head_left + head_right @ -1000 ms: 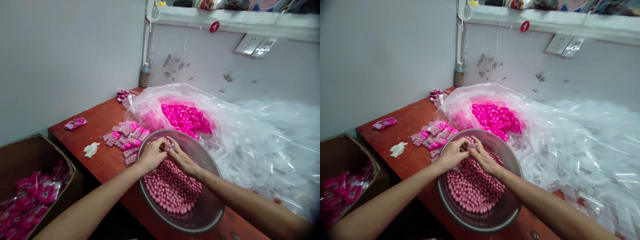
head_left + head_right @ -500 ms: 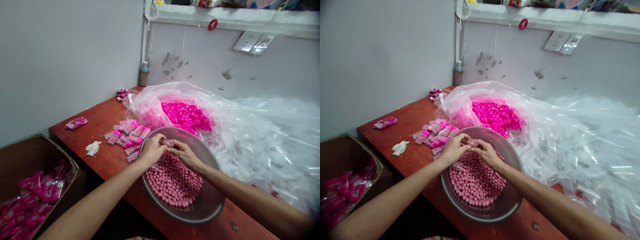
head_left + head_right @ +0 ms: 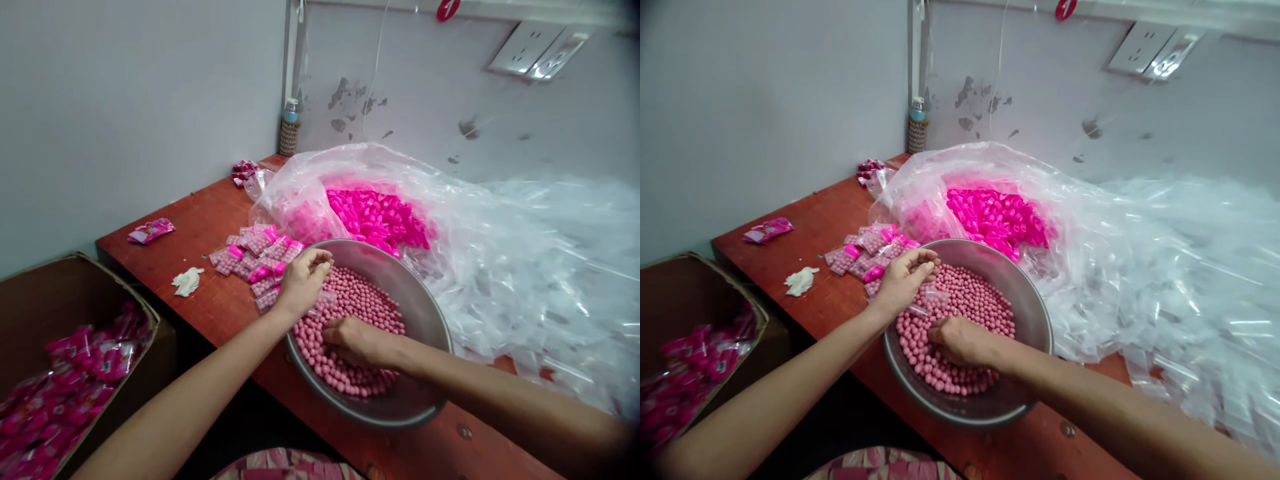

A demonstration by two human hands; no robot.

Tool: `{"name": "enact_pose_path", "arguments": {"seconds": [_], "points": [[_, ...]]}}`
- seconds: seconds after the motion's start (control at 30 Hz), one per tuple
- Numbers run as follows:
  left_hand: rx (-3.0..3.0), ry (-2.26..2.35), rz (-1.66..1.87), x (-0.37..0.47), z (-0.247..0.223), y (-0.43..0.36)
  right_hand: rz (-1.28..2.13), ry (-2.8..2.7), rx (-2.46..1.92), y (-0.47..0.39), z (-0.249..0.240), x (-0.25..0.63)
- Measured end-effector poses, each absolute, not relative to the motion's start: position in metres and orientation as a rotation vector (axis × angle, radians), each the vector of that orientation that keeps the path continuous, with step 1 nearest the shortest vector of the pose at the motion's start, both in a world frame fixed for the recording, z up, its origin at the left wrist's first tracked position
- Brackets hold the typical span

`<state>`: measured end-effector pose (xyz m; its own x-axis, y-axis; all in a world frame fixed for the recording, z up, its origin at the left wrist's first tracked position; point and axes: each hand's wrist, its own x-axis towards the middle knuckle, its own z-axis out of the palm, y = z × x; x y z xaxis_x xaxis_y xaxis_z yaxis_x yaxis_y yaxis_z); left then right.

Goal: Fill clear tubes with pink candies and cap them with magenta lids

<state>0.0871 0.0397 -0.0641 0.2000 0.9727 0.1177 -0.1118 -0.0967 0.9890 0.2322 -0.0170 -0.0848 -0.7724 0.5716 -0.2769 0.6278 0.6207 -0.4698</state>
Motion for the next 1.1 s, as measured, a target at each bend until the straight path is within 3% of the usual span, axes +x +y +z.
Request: {"name": "enact_pose_path", "arguments": {"seconds": [0.17,0.27,0.37,0.47,0.6,0.8,1.1], "points": [[1.215,0.83,1.209,0.082,-0.055,0.034,-2.013,2.336,1.436,-0.004,-0.067,0.245],[1.166,0.822,1.088,0.078,-0.049,0.029,-2.378,2.261,1.561,0.0,-0.054,0.252],[1.234,0.788,0.9,0.078,-0.045,0.024,-2.511,2.281,1.665,0.002,-0.046,0.252],[1.335,0.712,0.832,0.082,-0.045,0.024,-2.401,2.379,1.82,0.002,-0.042,0.253],[1.414,0.782,0.807,0.087,-0.047,0.031,-1.771,2.733,1.969,0.002,-0.037,0.267],[1.632,0.68,0.675,0.089,-0.046,0.041,-0.865,3.291,1.378,0.009,-0.019,0.29],[1.888,0.828,0.506,0.097,-0.041,0.041,-0.724,3.182,1.401,-0.005,-0.03,0.299]]}}
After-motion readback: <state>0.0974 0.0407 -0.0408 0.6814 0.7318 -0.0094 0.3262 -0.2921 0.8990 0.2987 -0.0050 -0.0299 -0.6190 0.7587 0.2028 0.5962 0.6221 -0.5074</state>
